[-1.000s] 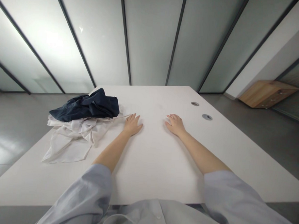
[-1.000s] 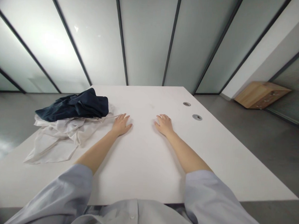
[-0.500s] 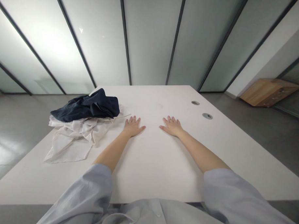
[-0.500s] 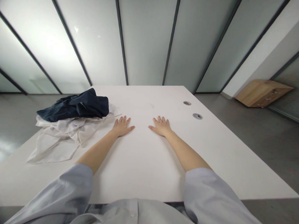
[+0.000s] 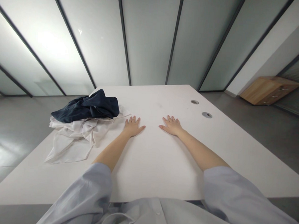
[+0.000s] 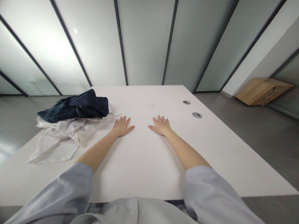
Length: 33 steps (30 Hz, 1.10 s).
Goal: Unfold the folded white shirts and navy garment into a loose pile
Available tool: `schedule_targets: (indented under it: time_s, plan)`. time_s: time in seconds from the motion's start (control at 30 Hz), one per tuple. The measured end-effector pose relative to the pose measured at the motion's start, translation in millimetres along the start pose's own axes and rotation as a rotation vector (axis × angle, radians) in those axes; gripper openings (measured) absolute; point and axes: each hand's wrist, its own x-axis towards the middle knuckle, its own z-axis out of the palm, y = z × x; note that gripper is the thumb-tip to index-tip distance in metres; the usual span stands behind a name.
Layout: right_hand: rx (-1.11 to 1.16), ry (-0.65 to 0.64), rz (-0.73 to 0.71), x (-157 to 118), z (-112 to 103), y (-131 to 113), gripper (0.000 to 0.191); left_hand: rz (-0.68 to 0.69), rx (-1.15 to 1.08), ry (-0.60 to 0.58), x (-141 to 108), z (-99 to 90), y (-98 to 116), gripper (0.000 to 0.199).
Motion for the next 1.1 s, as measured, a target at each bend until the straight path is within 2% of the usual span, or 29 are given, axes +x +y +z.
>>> schedule_targets:
  time_s: [1.1]
  plan:
    - [-0.001,0.01,-0.005,1.7,-2.8,3.0,0.084,0.001,-0.038,0.002,-0.1,-5.2,-0.6,0.085]
